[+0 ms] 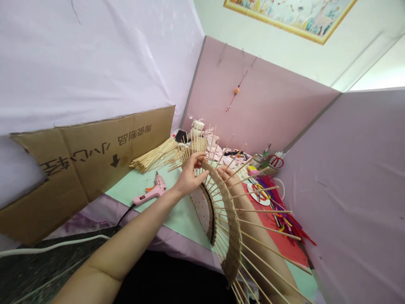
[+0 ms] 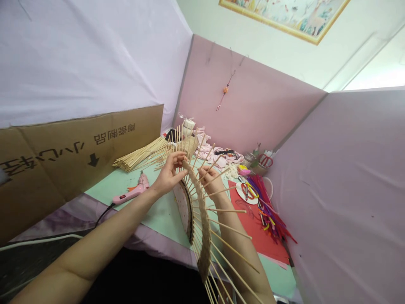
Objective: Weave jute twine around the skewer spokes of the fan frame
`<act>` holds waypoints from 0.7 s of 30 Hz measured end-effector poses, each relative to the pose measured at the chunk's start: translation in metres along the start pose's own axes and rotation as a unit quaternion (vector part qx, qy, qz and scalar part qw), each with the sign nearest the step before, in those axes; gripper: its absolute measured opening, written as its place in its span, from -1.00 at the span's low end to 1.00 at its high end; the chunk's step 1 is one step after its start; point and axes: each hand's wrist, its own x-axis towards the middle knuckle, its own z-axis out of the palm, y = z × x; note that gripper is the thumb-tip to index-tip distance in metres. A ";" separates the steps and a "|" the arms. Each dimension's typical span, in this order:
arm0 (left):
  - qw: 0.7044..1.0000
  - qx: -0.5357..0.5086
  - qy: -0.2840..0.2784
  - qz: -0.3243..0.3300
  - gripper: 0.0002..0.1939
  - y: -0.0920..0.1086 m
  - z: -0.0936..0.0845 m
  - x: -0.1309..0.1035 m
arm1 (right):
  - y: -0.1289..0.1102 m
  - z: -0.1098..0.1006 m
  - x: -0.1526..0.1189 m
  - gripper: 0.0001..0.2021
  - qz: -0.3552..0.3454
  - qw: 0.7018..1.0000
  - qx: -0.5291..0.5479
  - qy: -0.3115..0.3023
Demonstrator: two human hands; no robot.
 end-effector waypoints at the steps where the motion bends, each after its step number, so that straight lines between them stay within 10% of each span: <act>1: 1.000 -0.001 -0.004 0.001 -0.47 0.000 -0.001 0.000 | -0.004 -0.003 -0.001 -0.71 0.003 1.000 0.014 0.008; 8: 1.000 -0.007 -0.008 -0.016 -0.51 0.005 -0.005 0.001 | -0.033 -0.006 -0.025 -0.73 0.031 0.982 0.182 0.029; 21: 0.998 -0.064 0.012 -0.016 -0.58 0.001 -0.012 -0.002 | -0.083 -0.002 -0.083 -0.62 -0.010 0.984 0.160 -0.083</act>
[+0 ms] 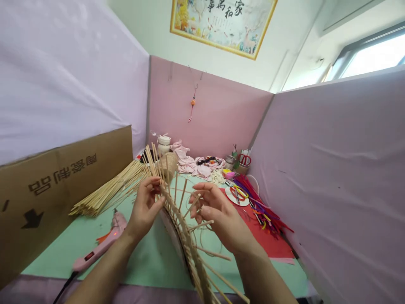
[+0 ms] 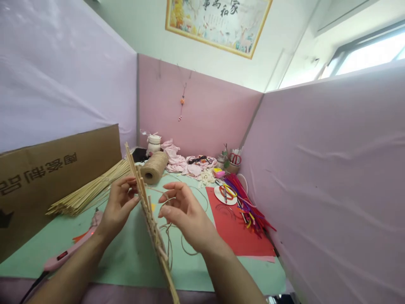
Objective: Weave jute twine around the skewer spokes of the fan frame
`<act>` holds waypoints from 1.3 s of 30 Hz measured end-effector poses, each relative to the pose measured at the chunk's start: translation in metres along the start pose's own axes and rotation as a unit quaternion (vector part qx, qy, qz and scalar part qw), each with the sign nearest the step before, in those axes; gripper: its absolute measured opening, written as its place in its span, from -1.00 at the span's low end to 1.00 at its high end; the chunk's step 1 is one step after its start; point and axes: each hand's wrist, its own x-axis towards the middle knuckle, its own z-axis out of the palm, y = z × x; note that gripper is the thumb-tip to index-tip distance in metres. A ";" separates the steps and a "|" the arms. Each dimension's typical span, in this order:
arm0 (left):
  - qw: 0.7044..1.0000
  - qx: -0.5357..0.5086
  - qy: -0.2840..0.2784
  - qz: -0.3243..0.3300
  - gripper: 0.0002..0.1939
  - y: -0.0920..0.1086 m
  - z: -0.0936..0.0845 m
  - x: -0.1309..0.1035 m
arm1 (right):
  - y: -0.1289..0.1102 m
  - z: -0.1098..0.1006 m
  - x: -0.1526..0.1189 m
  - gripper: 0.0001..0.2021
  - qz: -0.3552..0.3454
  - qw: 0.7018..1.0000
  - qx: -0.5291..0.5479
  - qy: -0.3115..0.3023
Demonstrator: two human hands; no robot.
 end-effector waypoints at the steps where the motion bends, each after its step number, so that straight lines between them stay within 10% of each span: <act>1: 1.000 -0.002 0.001 0.000 -0.58 0.000 0.000 0.000 | -0.005 0.003 -0.004 -0.60 0.009 1.000 -0.001 -0.010; 17: 1.000 0.004 0.002 0.021 -0.59 0.000 0.005 0.002 | -0.018 0.008 -0.024 -0.56 -0.009 0.999 -0.041 -0.007; 24: 0.999 0.009 -0.008 0.045 -0.62 -0.001 0.008 0.002 | 0.031 -0.068 0.005 -0.67 0.082 0.986 -0.136 0.057; 28: 0.999 0.007 -0.022 0.027 -0.60 0.001 0.010 0.001 | 0.067 -0.097 0.031 -0.68 0.024 0.909 -0.391 0.143; 34: 1.000 -0.017 -0.023 0.000 -0.63 0.006 0.012 0.002 | 0.056 -0.047 0.068 -0.65 -0.081 0.960 -0.267 0.028; 39: 0.999 -0.023 -0.019 -0.021 -0.65 0.009 0.014 0.003 | 0.055 -0.018 0.088 -0.64 -0.026 0.986 -0.162 -0.029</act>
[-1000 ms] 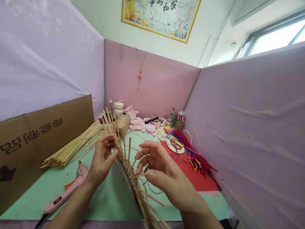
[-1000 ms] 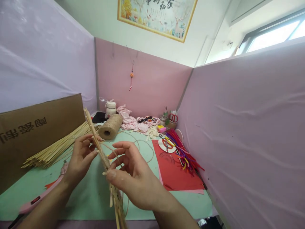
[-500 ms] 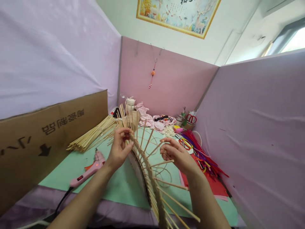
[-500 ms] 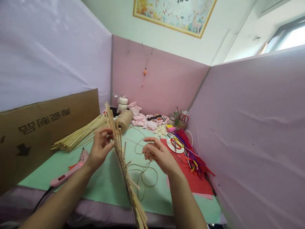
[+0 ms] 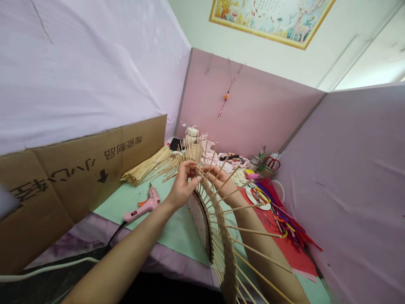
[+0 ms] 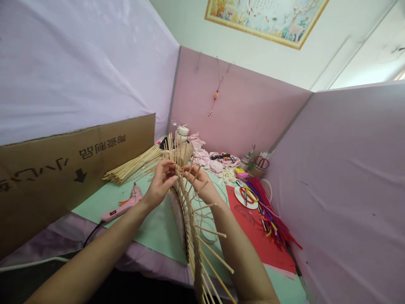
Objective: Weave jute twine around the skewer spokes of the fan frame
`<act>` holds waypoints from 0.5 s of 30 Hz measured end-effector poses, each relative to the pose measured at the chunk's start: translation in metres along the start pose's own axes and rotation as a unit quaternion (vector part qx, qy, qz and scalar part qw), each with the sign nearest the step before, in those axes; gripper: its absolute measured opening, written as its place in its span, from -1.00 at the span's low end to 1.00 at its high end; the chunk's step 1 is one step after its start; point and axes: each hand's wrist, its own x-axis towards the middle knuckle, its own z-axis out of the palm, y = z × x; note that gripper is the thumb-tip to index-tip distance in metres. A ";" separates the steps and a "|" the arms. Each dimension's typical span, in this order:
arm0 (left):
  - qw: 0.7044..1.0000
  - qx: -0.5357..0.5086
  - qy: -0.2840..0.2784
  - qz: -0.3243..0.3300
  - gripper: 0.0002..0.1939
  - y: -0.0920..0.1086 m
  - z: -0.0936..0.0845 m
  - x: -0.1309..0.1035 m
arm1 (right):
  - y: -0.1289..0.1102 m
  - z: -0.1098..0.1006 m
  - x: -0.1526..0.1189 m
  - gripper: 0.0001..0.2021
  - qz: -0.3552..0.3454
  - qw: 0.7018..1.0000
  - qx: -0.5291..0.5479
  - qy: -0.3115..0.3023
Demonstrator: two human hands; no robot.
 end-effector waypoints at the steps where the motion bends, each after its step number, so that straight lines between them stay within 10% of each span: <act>1: 1.000 -0.001 0.002 -0.002 -0.65 0.001 0.001 0.000 | 0.002 0.001 0.001 -0.64 0.009 1.000 0.012 0.002; 15: 0.999 -0.002 0.036 -0.002 -0.53 -0.001 0.008 0.004 | -0.013 -0.007 0.011 -0.74 -0.066 0.987 -0.141 0.032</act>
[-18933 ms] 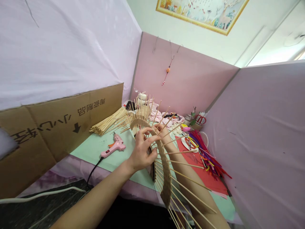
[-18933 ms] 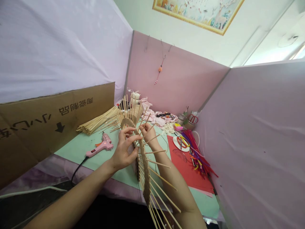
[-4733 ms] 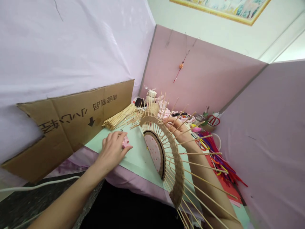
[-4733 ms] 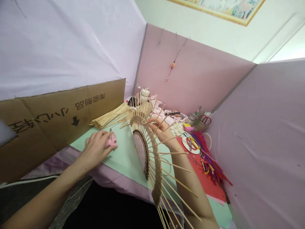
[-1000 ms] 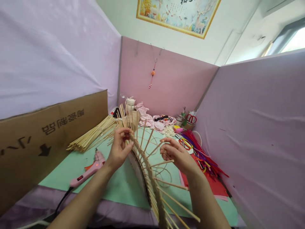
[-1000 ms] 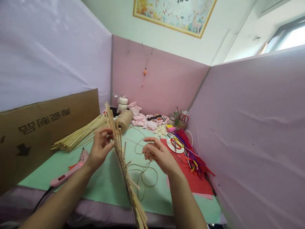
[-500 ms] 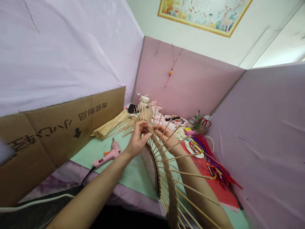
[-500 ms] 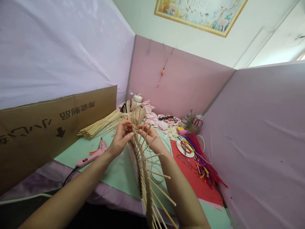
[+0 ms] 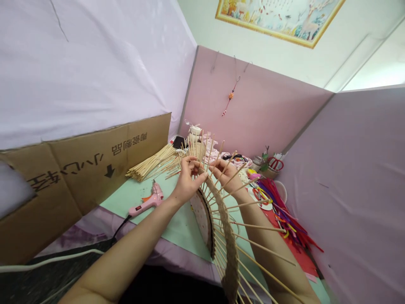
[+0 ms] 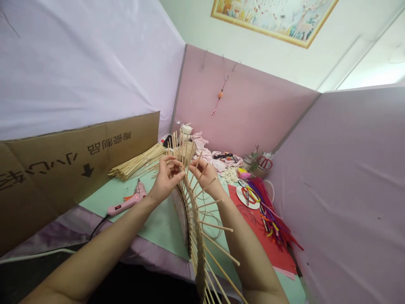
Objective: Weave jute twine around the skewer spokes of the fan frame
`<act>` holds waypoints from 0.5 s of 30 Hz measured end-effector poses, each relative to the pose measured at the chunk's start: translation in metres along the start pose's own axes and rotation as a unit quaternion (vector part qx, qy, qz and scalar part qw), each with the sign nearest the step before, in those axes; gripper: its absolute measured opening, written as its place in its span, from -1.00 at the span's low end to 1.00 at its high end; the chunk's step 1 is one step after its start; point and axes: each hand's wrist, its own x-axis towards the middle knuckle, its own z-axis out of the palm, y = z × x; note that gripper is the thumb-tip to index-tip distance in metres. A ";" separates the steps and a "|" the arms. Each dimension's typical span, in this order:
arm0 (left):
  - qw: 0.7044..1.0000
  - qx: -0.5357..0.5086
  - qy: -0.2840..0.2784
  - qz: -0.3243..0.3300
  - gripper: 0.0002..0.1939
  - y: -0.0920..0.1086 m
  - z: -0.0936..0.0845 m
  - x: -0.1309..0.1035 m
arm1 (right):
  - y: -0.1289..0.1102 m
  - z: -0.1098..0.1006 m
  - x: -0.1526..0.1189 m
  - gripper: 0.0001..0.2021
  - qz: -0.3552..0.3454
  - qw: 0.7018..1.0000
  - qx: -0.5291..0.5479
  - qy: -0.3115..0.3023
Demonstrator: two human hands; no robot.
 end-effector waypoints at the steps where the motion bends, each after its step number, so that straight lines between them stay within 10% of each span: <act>1: 1.000 0.002 0.004 -0.001 -0.52 0.000 0.001 0.000 | -0.001 -0.001 0.004 -0.76 -0.009 1.000 -0.025 0.001; 15: 1.000 -0.006 0.028 -0.012 -0.58 0.004 0.000 -0.004 | 0.014 0.007 0.030 -0.75 -0.025 0.997 -0.076 -0.001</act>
